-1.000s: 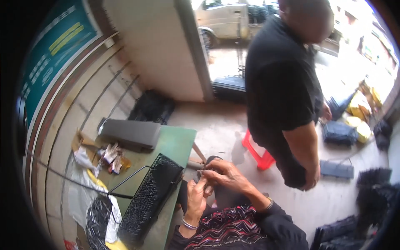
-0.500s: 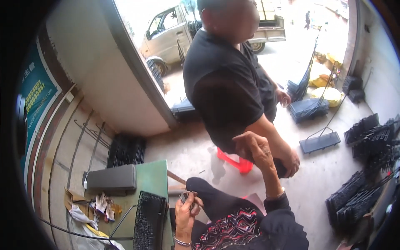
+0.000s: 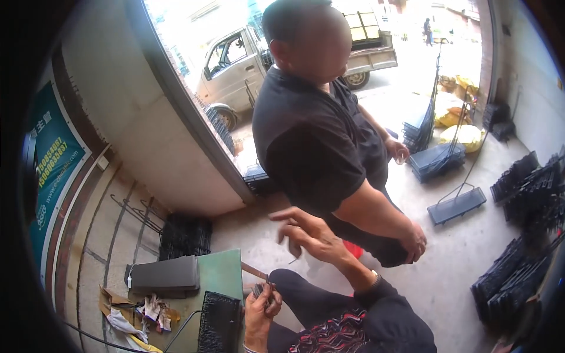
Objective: Inserting small metal pins into a curved black plastic frame using hands and pliers.
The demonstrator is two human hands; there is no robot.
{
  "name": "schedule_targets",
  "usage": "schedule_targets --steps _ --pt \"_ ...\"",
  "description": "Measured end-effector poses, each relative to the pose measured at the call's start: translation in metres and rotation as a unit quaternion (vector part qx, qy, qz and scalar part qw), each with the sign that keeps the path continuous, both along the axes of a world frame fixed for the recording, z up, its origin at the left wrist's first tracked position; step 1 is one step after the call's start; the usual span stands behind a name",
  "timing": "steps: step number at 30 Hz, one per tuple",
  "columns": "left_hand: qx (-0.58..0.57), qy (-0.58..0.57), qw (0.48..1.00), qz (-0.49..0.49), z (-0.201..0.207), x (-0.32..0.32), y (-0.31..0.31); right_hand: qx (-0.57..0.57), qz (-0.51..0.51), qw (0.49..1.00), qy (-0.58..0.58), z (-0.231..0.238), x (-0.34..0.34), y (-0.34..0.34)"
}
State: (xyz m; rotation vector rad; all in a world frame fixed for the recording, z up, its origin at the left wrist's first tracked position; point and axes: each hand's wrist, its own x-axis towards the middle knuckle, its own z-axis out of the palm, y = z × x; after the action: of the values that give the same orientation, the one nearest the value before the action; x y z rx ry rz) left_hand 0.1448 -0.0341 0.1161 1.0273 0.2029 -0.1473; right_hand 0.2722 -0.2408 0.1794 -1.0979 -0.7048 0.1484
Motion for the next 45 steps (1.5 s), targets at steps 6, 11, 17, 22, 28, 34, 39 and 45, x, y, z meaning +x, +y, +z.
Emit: schedule_targets --steps 6,11,17,22,28,34,39,45 --pt "0.054 0.009 0.998 0.009 0.006 -0.004 0.018 -0.026 0.012 1.0 -0.011 0.053 0.038 0.061" --pt "0.055 -0.018 0.997 0.045 0.028 0.007 0.026 -0.004 -0.052 0.993 -0.103 0.141 0.061 0.106" --pt "0.028 -0.009 0.995 0.1 0.025 0.013 0.026 0.006 0.052 0.977 -0.208 0.112 0.048 0.111" --pt "-0.038 -0.011 0.992 0.118 0.014 0.013 0.016 -0.282 -0.088 0.926 -0.234 0.009 0.013 0.088" --pt "-0.013 -0.019 0.993 0.119 -0.006 0.017 -0.001 -0.276 0.045 0.955 -0.103 -0.06 -0.002 0.069" --pt "0.009 -0.017 0.99 0.136 -0.013 0.003 -0.007 -0.157 0.137 0.973 0.101 -0.072 -0.018 0.069" --pt "0.018 -0.005 0.987 0.161 -0.017 -0.006 -0.006 -0.124 0.198 0.958 0.165 -0.075 -0.028 0.076" --pt "0.017 -0.012 0.981 0.193 -0.026 -0.029 -0.004 -0.141 0.162 0.968 0.13 -0.08 -0.05 0.084"
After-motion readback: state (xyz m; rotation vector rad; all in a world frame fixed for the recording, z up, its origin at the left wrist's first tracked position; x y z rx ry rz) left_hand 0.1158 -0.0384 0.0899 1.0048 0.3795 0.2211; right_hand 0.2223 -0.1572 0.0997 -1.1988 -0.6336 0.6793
